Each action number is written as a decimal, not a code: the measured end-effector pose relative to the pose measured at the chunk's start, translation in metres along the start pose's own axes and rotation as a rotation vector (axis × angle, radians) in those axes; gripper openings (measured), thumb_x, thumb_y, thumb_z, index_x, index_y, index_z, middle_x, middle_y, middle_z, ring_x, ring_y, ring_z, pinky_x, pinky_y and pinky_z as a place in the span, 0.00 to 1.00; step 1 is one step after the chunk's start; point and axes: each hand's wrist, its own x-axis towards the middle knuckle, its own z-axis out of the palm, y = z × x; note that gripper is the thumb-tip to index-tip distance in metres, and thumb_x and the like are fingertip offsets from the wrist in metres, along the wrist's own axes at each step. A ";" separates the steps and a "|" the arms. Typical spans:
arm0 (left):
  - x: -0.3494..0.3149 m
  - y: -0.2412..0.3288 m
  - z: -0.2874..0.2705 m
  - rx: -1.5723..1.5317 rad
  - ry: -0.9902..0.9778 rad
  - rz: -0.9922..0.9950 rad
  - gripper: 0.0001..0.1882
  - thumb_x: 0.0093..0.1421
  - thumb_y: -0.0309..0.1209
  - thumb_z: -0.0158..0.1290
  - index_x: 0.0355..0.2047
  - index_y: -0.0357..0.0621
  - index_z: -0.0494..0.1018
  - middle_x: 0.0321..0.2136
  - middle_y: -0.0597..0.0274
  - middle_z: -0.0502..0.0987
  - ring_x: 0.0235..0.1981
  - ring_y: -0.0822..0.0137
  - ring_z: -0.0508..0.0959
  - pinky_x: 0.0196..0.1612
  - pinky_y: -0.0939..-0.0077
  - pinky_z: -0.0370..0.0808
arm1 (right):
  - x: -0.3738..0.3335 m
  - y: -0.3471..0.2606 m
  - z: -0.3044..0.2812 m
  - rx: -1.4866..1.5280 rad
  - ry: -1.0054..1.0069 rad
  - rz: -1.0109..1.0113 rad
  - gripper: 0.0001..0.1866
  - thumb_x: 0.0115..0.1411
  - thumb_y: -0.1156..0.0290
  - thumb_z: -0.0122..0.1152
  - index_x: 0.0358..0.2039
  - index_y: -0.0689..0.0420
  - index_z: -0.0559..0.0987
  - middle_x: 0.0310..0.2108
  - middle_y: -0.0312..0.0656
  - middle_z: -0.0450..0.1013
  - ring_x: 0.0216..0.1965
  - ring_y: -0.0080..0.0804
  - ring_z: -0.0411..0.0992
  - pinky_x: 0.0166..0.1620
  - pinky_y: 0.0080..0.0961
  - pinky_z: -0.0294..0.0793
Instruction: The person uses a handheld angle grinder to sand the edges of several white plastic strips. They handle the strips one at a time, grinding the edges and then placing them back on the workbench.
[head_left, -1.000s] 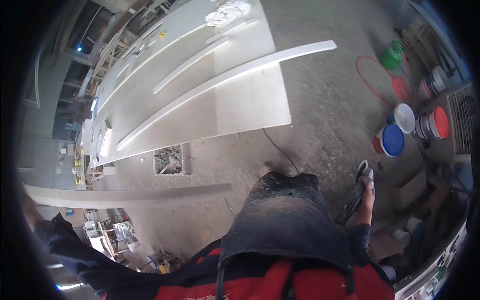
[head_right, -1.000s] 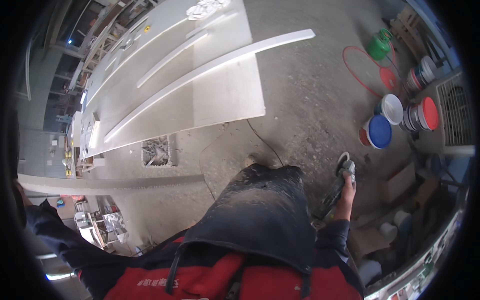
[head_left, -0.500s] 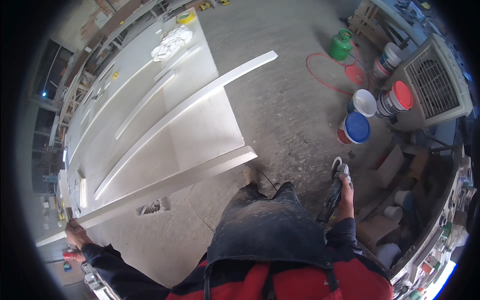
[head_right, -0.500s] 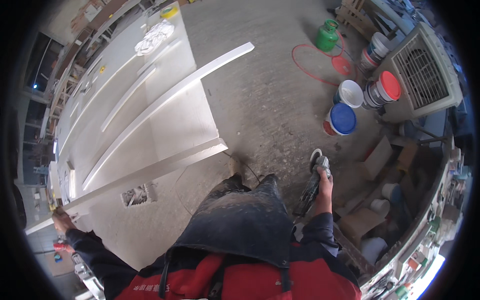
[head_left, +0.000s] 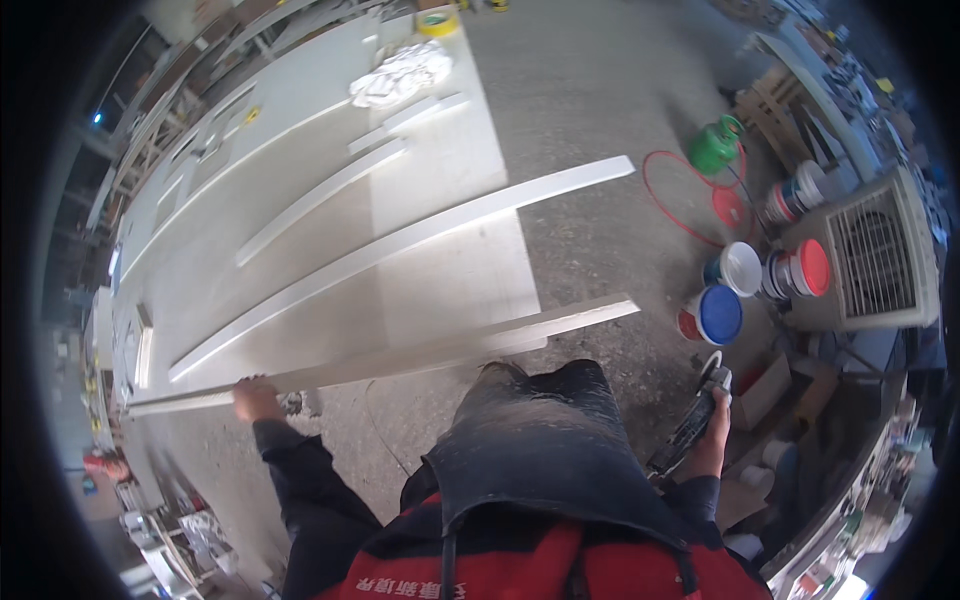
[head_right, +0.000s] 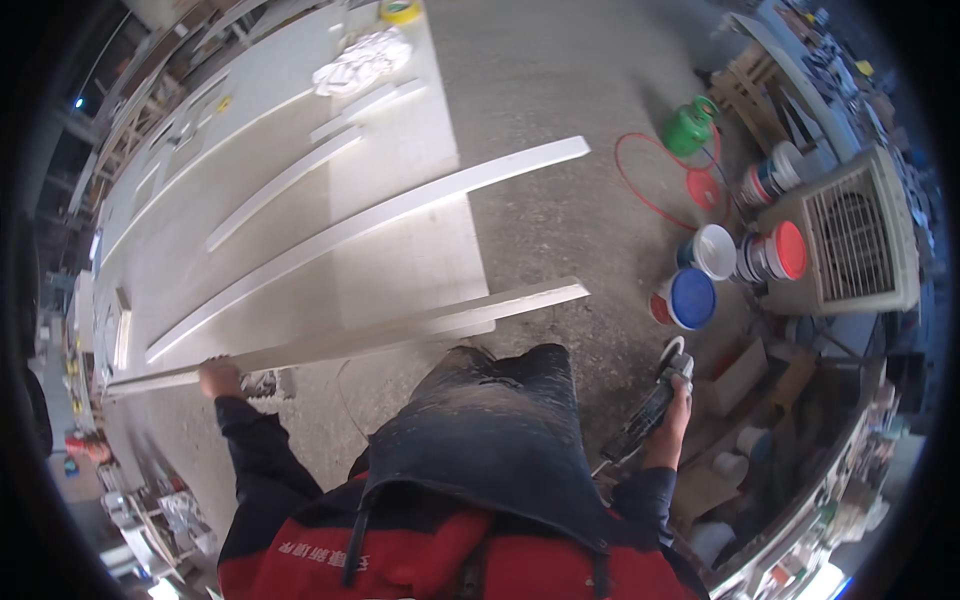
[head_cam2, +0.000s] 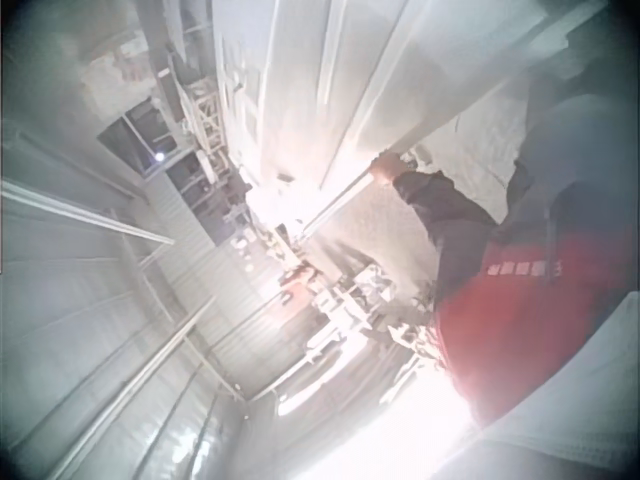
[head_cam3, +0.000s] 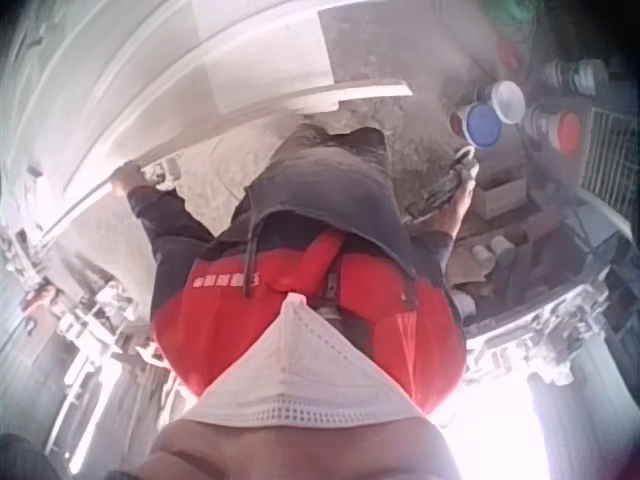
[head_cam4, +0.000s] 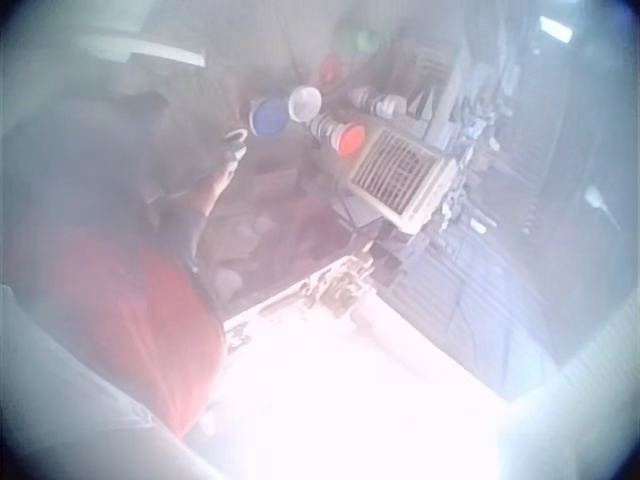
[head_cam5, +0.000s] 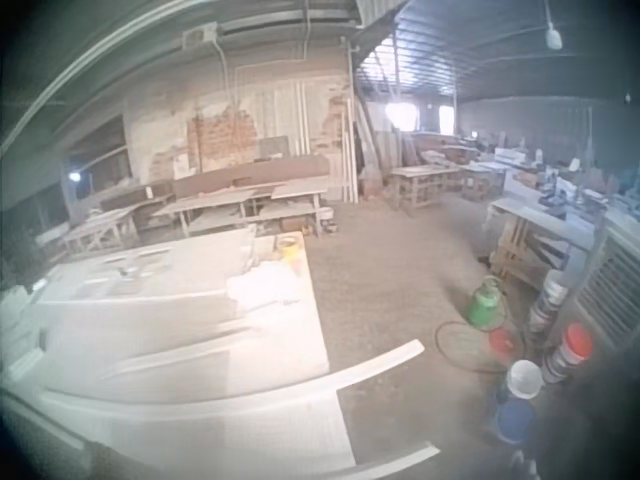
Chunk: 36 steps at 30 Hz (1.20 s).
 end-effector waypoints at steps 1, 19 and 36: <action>-0.016 0.009 0.012 0.138 0.026 -0.009 0.11 0.59 0.24 0.60 0.41 0.35 0.76 0.39 0.56 0.83 0.41 0.59 0.85 0.45 0.64 0.82 | -0.004 -0.005 0.007 -0.028 -0.023 -0.018 0.24 0.66 0.59 0.66 0.57 0.59 0.78 0.31 0.38 0.77 0.25 0.30 0.77 0.29 0.29 0.79; -0.031 0.058 0.084 1.152 -0.316 0.048 0.15 0.58 0.40 0.63 0.40 0.47 0.88 0.45 0.51 0.88 0.50 0.52 0.87 0.52 0.59 0.84 | -0.011 0.016 0.025 -0.015 -0.060 0.094 0.22 0.70 0.54 0.63 0.57 0.55 0.79 0.34 0.32 0.77 0.31 0.25 0.77 0.35 0.24 0.77; -0.024 0.079 0.110 0.982 -0.177 -0.260 0.18 0.70 0.42 0.51 0.45 0.47 0.87 0.47 0.55 0.88 0.51 0.54 0.87 0.51 0.63 0.84 | -0.087 -0.008 0.014 -0.021 -0.261 0.089 0.25 0.74 0.46 0.58 0.59 0.52 0.77 0.43 0.32 0.76 0.44 0.25 0.75 0.49 0.28 0.75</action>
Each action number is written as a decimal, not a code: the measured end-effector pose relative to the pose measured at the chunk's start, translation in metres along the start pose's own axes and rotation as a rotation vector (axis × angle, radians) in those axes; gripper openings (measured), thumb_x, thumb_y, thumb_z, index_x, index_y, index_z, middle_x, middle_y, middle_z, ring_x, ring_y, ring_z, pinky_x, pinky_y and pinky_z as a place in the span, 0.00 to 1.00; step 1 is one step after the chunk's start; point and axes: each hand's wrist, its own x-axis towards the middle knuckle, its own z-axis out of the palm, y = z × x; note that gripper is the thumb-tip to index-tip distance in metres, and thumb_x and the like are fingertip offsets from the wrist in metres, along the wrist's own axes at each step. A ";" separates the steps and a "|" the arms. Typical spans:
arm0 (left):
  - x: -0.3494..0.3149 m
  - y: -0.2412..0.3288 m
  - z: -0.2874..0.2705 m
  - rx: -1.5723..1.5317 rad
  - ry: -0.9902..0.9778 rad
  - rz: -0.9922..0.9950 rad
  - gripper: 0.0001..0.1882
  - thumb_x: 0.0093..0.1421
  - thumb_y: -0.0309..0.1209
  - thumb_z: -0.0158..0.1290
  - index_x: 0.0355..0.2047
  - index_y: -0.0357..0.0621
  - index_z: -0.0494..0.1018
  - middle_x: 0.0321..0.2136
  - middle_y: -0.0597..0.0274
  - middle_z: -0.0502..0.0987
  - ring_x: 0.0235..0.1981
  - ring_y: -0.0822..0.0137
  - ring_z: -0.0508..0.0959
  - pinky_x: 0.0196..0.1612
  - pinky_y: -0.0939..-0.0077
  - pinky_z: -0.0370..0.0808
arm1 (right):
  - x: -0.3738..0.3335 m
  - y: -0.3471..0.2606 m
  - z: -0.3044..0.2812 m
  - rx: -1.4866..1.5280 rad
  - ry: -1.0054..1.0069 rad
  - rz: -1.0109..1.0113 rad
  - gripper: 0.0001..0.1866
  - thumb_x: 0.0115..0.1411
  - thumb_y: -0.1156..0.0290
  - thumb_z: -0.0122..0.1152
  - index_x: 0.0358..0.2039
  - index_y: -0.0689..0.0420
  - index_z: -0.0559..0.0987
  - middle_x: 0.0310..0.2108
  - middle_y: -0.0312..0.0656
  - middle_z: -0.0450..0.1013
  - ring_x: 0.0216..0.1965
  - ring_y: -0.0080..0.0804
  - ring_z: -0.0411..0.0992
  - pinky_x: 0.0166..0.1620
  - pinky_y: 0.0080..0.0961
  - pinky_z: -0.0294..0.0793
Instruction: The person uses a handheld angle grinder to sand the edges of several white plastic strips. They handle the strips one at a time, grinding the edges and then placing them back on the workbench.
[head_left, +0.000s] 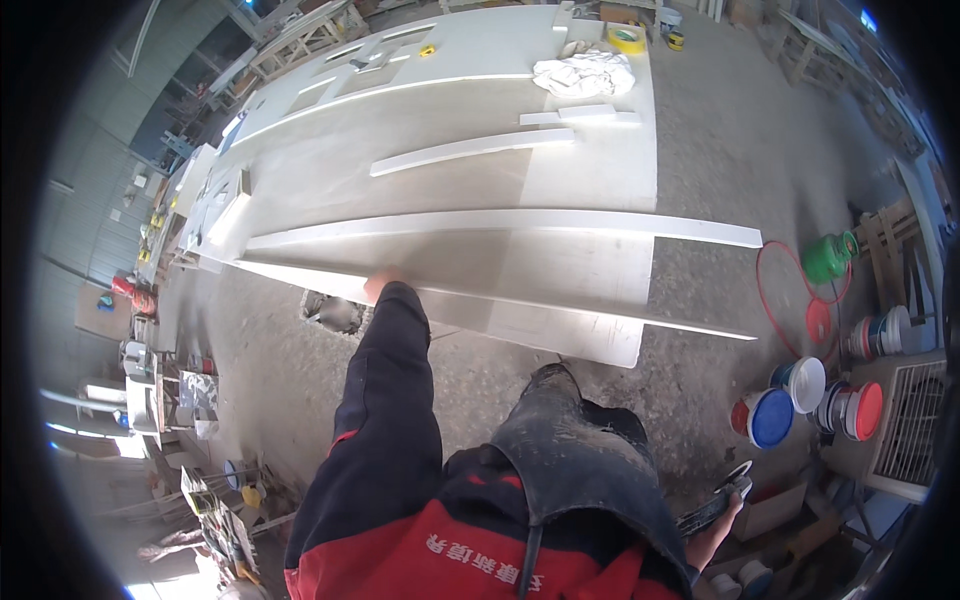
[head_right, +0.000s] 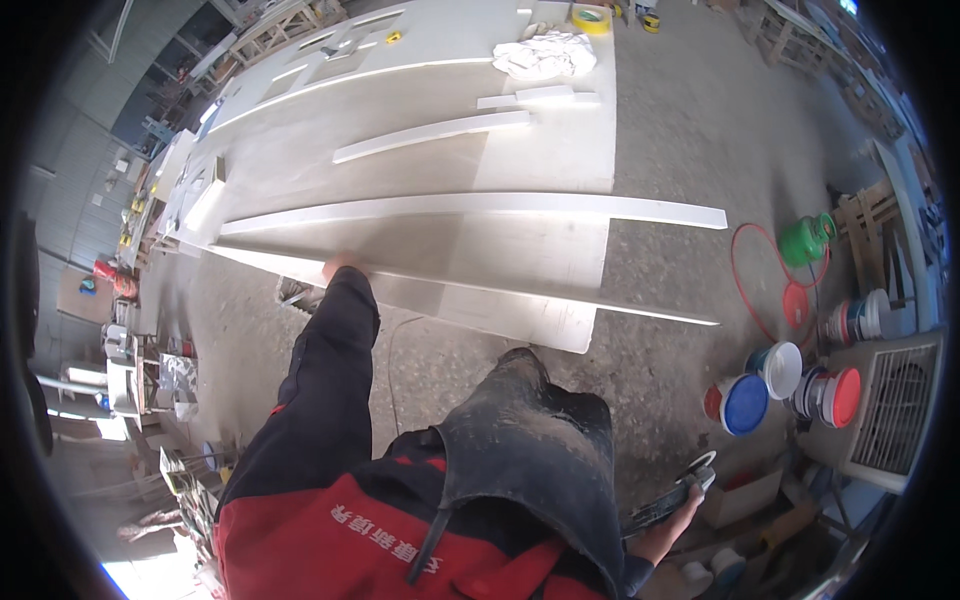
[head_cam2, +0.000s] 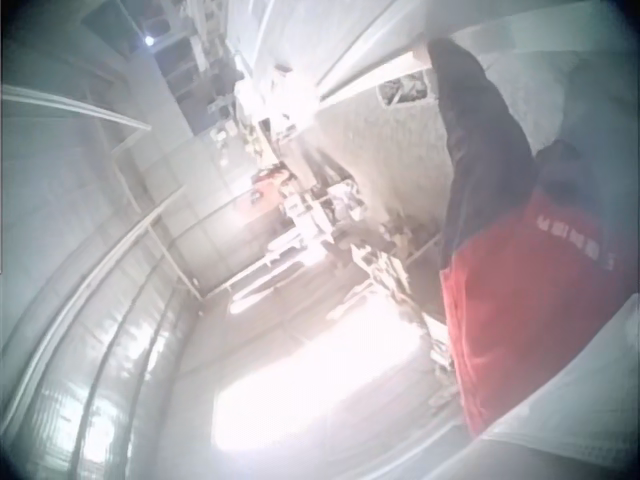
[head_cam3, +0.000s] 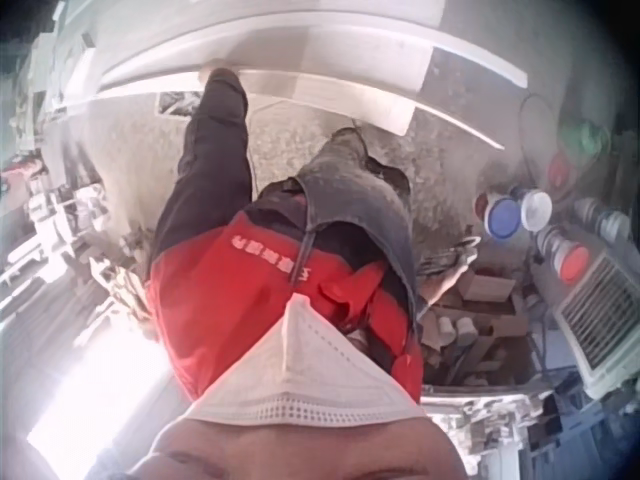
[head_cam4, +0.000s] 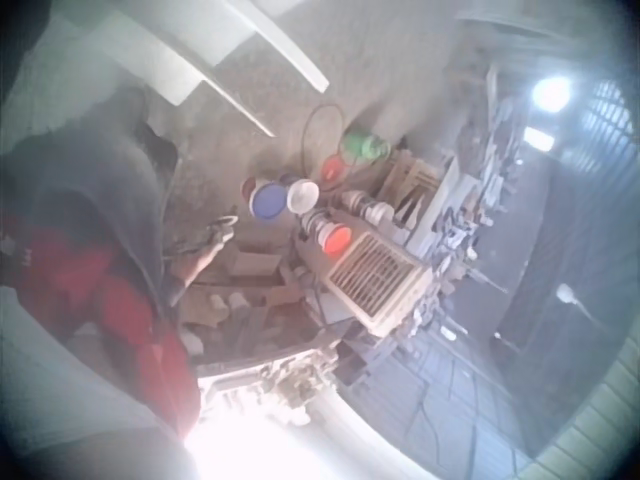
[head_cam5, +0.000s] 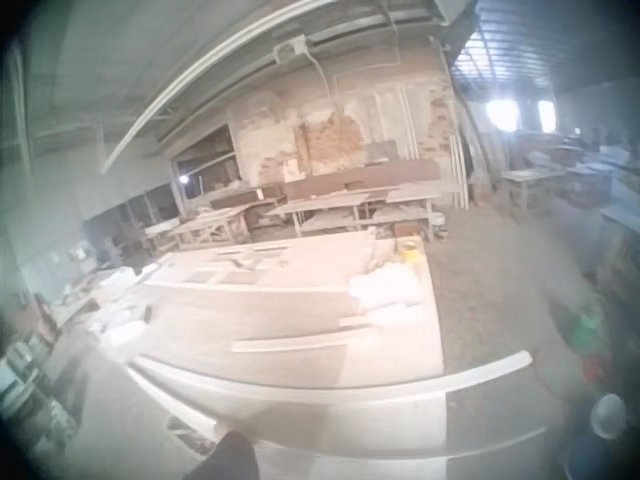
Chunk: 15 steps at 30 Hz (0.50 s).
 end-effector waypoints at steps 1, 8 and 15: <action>0.006 0.005 0.010 -0.049 0.092 0.023 0.19 0.70 0.42 0.51 0.45 0.46 0.87 0.45 0.54 0.88 0.50 0.53 0.87 0.51 0.62 0.84 | 0.026 0.015 -0.048 -0.025 0.030 -0.005 0.26 0.73 0.44 0.58 0.58 0.52 0.77 0.43 0.32 0.76 0.44 0.25 0.75 0.48 0.27 0.75; -0.024 0.016 -0.017 0.048 0.102 0.328 0.16 0.62 0.38 0.59 0.41 0.39 0.87 0.42 0.42 0.87 0.49 0.47 0.86 0.54 0.55 0.81 | 0.009 0.015 -0.034 -0.111 0.183 -0.018 0.28 0.68 0.44 0.63 0.56 0.52 0.78 0.32 0.32 0.73 0.32 0.24 0.74 0.36 0.24 0.74; 0.015 -0.118 -0.053 -0.421 0.286 0.282 0.38 0.55 0.36 0.65 0.64 0.32 0.70 0.57 0.32 0.76 0.62 0.36 0.74 0.66 0.49 0.73 | -0.023 0.036 0.004 -0.012 0.216 -0.019 0.26 0.68 0.47 0.64 0.56 0.54 0.79 0.37 0.36 0.77 0.38 0.29 0.76 0.44 0.28 0.77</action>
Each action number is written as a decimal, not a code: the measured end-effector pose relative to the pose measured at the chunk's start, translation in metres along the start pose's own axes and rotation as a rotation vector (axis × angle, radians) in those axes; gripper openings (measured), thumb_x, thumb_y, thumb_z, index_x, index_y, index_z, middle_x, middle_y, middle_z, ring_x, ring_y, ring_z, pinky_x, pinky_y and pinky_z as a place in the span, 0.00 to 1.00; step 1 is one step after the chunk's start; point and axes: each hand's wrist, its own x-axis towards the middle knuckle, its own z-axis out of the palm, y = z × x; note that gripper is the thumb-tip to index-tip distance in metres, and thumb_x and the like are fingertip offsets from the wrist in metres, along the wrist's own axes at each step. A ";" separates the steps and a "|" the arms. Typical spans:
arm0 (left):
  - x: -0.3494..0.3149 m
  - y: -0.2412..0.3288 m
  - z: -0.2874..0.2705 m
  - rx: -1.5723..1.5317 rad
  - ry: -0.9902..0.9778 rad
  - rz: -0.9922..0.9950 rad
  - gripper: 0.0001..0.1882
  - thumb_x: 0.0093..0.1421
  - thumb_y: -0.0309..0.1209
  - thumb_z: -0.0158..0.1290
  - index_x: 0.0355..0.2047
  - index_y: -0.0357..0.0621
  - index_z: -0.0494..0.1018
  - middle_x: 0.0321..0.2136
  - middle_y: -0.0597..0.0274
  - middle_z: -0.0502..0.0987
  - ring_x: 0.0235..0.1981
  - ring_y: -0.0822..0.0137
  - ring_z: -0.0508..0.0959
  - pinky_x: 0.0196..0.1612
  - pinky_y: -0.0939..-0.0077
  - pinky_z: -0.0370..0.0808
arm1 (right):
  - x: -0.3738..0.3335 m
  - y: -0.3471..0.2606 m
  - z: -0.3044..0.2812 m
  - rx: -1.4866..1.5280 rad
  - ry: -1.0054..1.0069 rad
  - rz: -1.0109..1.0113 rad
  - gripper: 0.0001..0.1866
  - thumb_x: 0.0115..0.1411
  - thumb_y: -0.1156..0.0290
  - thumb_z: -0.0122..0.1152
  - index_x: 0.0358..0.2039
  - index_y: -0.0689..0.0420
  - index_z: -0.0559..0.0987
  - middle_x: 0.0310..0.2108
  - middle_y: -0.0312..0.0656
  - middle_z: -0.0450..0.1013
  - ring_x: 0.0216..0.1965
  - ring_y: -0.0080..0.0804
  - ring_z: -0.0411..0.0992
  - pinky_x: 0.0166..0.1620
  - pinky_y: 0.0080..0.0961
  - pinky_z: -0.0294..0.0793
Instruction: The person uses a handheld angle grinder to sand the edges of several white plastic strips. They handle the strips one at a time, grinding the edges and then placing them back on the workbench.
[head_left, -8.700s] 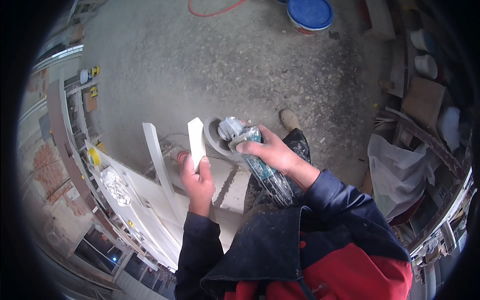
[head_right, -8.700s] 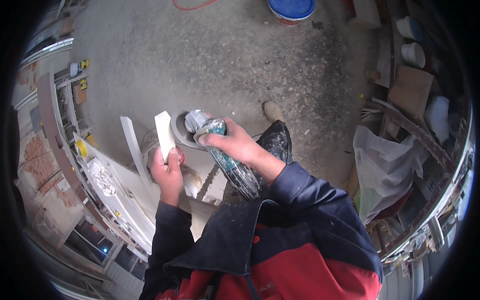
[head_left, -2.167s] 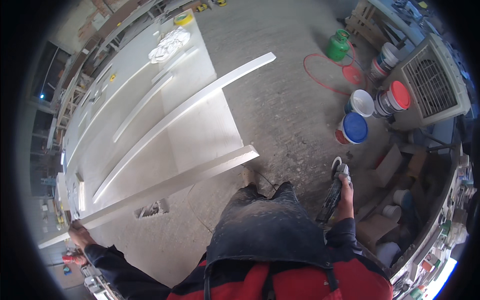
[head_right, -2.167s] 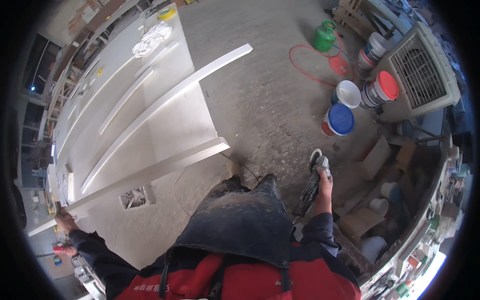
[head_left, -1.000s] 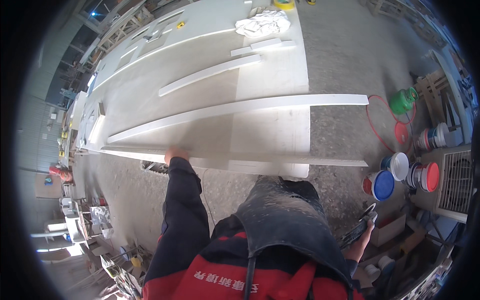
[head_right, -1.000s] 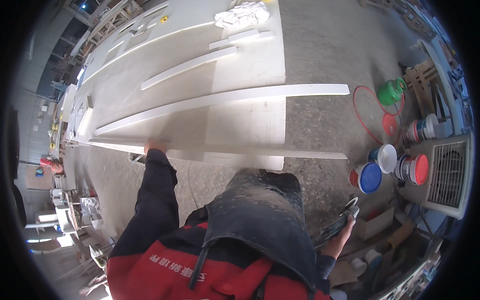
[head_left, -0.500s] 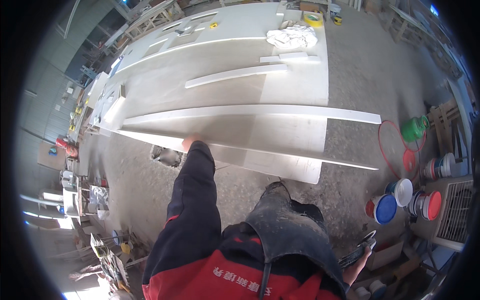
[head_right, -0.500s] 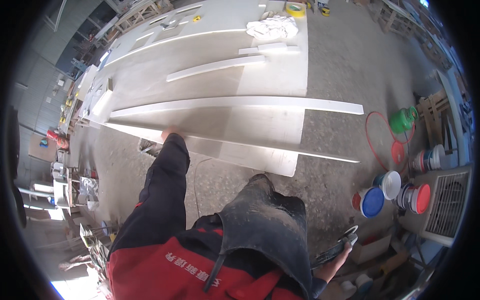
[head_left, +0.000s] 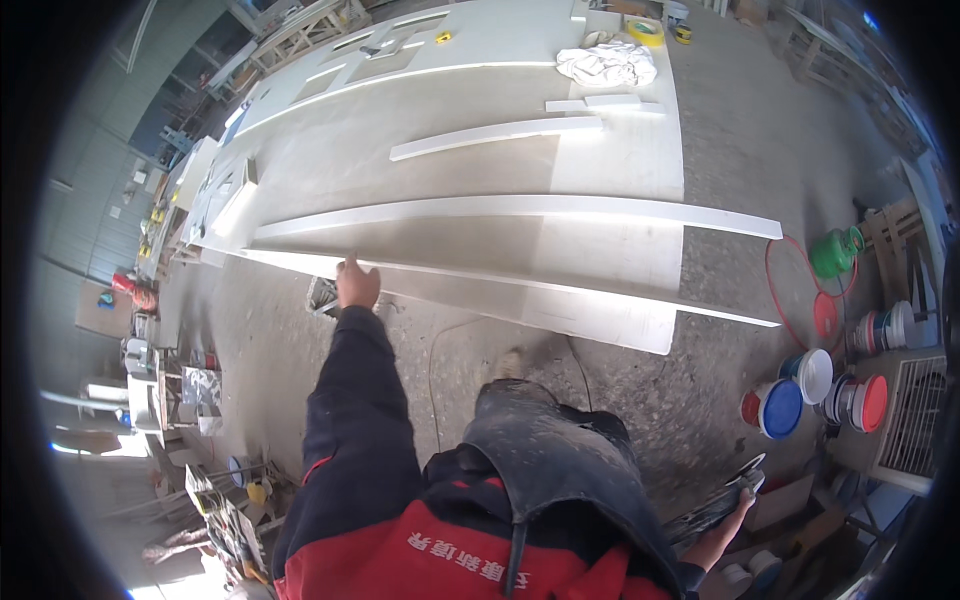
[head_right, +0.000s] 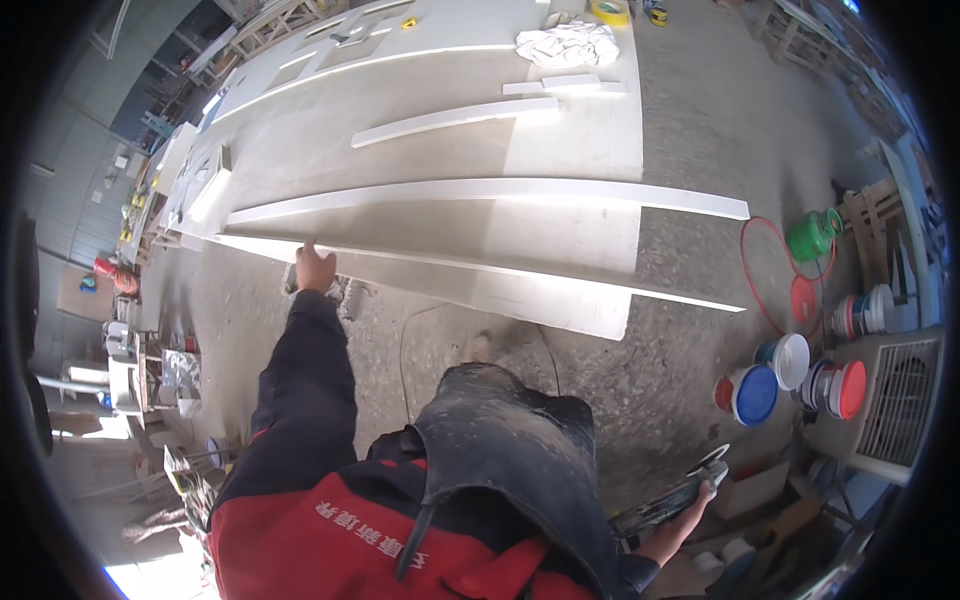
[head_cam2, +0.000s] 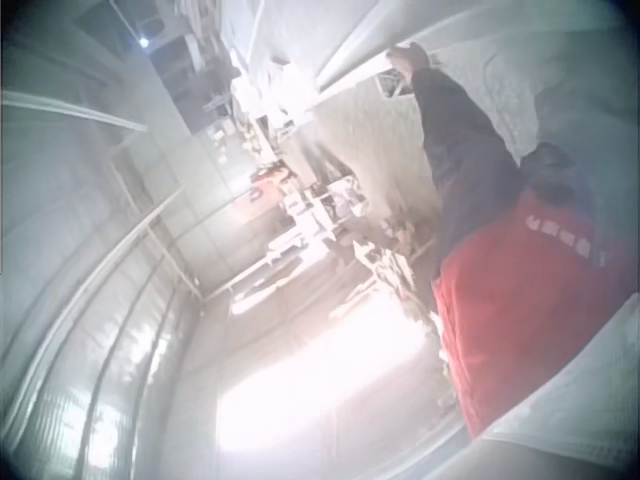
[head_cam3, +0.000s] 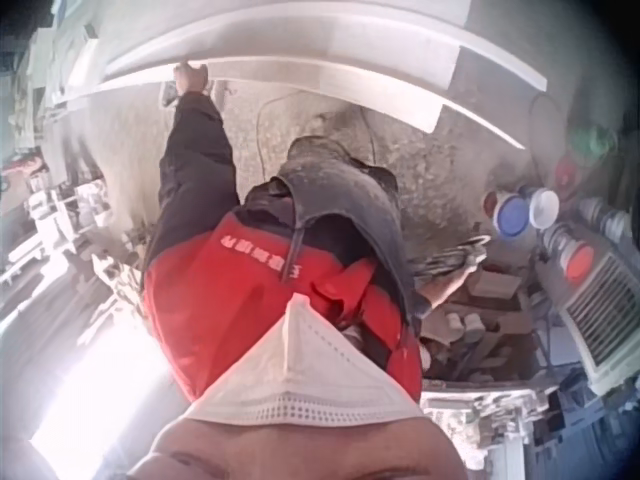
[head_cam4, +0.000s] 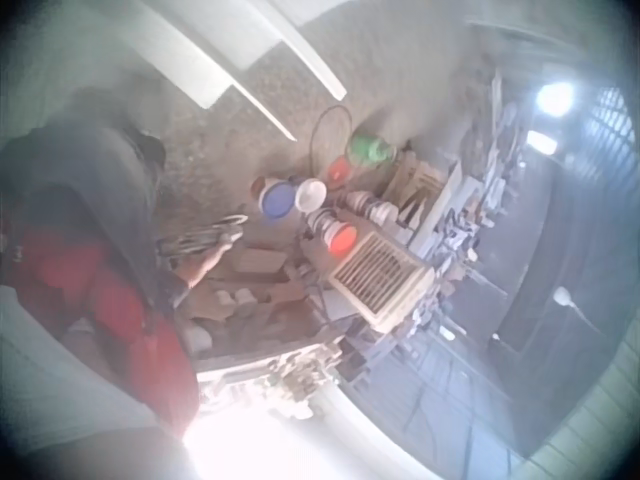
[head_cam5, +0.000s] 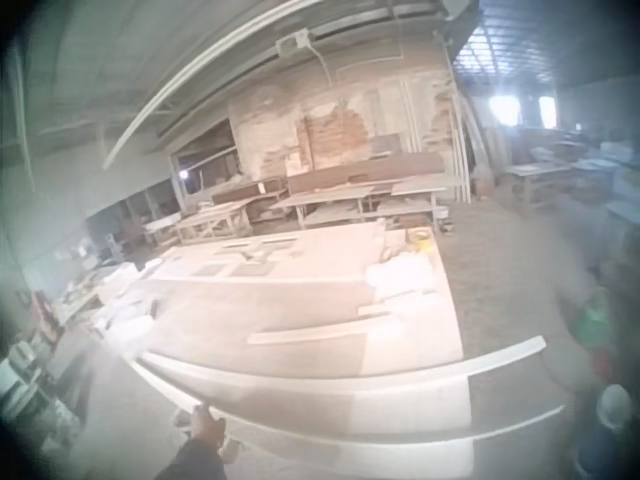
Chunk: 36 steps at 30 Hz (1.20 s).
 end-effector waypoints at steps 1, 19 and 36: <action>0.011 -0.019 -0.014 0.099 -0.108 0.067 0.39 0.56 0.35 0.66 0.67 0.41 0.69 0.63 0.36 0.72 0.64 0.38 0.73 0.66 0.47 0.73 | -0.012 0.007 0.005 0.039 -0.003 -0.006 0.26 0.68 0.48 0.65 0.56 0.54 0.79 0.38 0.37 0.78 0.40 0.30 0.77 0.46 0.28 0.77; 0.130 -0.178 -0.017 -0.127 -0.361 0.946 0.30 0.49 0.23 0.65 0.56 0.50 0.79 0.50 0.61 0.78 0.55 0.51 0.75 0.59 0.52 0.73 | -0.308 0.132 0.442 -0.624 -0.532 -0.150 0.44 0.55 0.76 0.67 0.72 0.59 0.60 0.51 0.47 0.74 0.45 0.36 0.77 0.45 0.33 0.83; 0.134 -0.181 -0.013 -0.254 -0.248 0.983 0.25 0.54 0.28 0.62 0.54 0.52 0.78 0.46 0.68 0.77 0.51 0.59 0.76 0.58 0.59 0.74 | -0.371 0.265 0.657 -1.797 -1.261 -0.278 0.42 0.55 0.64 0.68 0.69 0.51 0.60 0.43 0.63 0.80 0.45 0.66 0.79 0.49 0.50 0.77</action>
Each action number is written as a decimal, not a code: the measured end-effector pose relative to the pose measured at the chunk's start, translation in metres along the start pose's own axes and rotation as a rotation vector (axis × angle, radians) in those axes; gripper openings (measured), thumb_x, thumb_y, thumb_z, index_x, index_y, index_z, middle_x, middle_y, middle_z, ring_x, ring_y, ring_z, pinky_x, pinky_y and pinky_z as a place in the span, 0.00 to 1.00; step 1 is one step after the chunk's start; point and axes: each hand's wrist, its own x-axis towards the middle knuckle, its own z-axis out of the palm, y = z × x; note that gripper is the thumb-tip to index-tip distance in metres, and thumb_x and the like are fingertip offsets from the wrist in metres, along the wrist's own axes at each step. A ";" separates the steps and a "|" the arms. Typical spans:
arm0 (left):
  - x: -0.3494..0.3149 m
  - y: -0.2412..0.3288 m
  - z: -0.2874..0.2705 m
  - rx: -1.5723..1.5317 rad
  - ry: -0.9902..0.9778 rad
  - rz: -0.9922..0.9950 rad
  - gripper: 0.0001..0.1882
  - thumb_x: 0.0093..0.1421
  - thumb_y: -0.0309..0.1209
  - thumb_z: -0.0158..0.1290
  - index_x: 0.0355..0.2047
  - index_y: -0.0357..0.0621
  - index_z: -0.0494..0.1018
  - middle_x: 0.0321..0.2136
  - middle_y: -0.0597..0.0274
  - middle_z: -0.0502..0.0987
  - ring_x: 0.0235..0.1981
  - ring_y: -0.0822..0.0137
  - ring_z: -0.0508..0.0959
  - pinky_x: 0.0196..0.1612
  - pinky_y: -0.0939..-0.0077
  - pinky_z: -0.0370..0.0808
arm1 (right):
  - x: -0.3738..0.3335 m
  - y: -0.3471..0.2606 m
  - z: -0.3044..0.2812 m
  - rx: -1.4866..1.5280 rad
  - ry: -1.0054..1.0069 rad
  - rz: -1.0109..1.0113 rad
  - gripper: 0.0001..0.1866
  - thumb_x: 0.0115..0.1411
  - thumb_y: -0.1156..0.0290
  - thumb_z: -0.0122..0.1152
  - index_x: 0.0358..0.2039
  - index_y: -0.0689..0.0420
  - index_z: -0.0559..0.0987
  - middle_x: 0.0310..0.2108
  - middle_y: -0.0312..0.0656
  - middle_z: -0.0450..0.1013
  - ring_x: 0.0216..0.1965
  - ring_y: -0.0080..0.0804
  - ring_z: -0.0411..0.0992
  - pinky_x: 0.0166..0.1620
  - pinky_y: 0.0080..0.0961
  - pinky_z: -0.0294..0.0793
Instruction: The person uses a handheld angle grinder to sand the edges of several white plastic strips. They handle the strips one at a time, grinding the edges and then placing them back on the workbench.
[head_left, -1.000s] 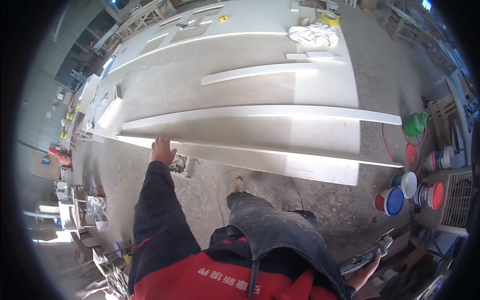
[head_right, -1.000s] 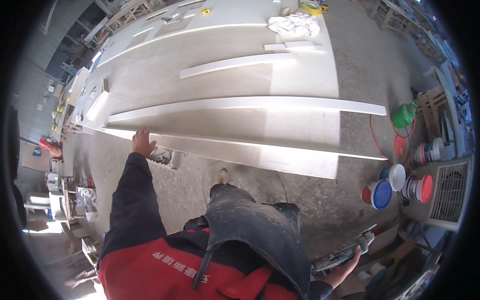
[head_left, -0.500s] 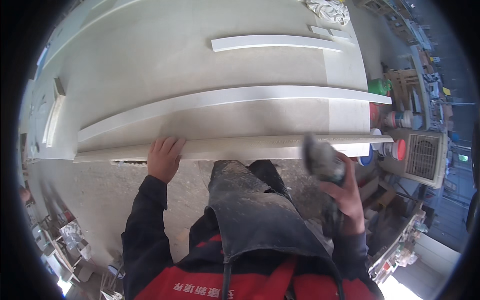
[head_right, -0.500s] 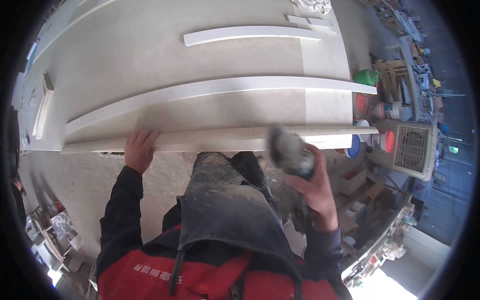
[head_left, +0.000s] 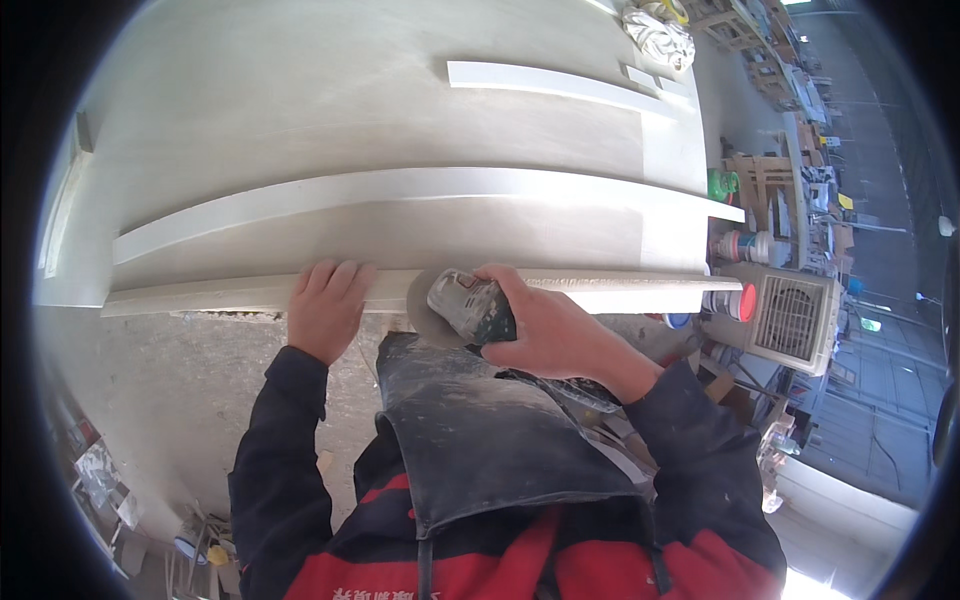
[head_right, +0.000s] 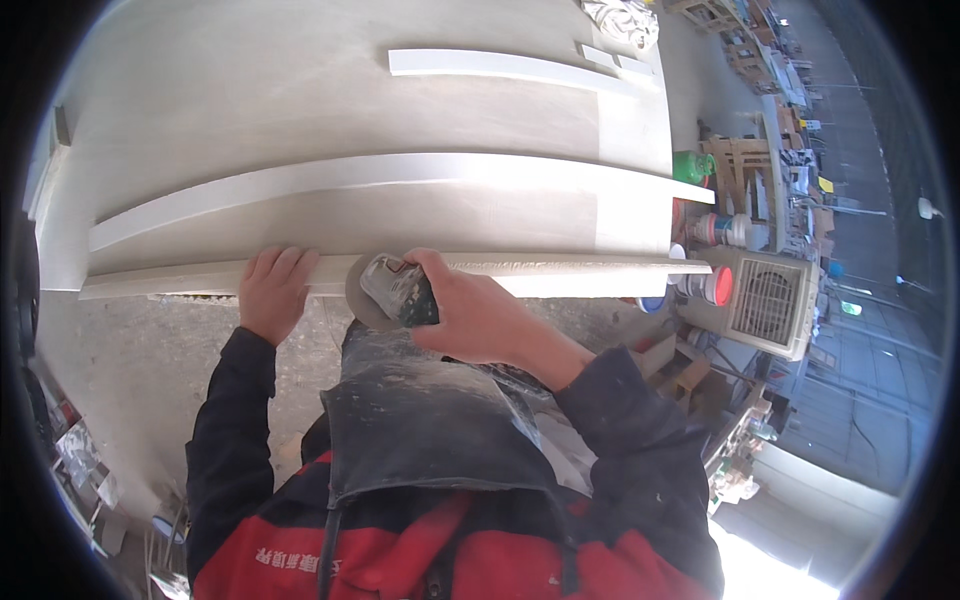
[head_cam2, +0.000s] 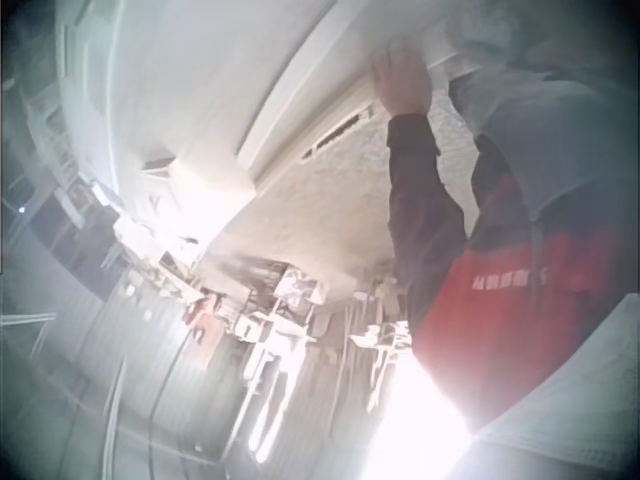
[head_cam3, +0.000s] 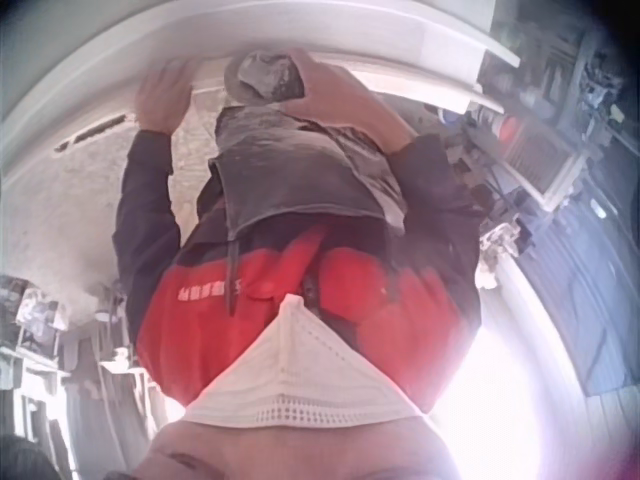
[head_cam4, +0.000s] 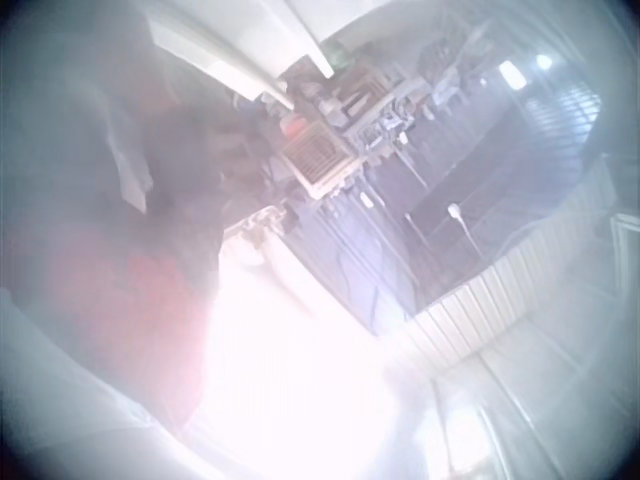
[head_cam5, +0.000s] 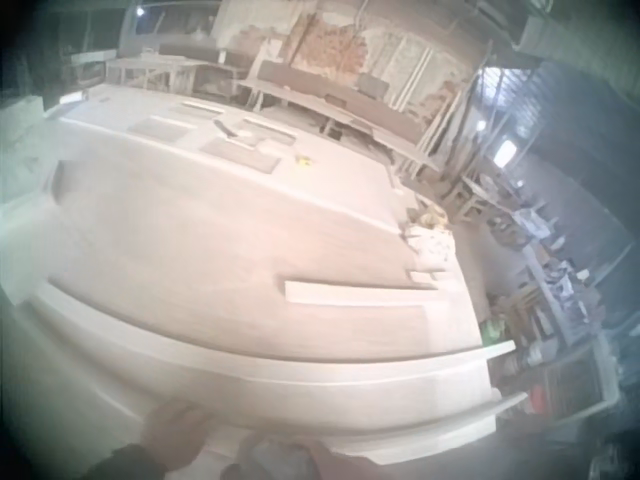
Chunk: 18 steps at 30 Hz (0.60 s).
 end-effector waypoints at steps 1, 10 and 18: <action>-0.001 0.000 0.003 0.007 0.000 -0.001 0.25 0.54 0.28 0.62 0.54 0.52 0.78 0.47 0.68 0.77 0.51 0.59 0.76 0.58 0.59 0.74 | -0.002 0.005 -0.002 -0.007 -0.001 0.015 0.43 0.56 0.64 0.69 0.70 0.51 0.60 0.44 0.64 0.79 0.46 0.66 0.79 0.50 0.50 0.77; -0.002 0.000 0.004 -0.016 -0.046 -0.024 0.34 0.46 0.25 0.66 0.58 0.52 0.78 0.51 0.64 0.77 0.57 0.54 0.75 0.63 0.52 0.72 | -0.041 0.050 -0.024 -0.013 0.064 0.151 0.45 0.56 0.64 0.71 0.70 0.52 0.58 0.47 0.64 0.79 0.49 0.66 0.79 0.54 0.47 0.77; -0.008 -0.009 0.009 0.031 -0.065 -0.003 0.34 0.48 0.25 0.65 0.59 0.52 0.77 0.52 0.63 0.77 0.58 0.52 0.74 0.64 0.51 0.71 | -0.078 0.104 -0.035 0.009 0.188 0.233 0.46 0.55 0.66 0.72 0.71 0.51 0.57 0.46 0.63 0.79 0.50 0.65 0.79 0.54 0.47 0.76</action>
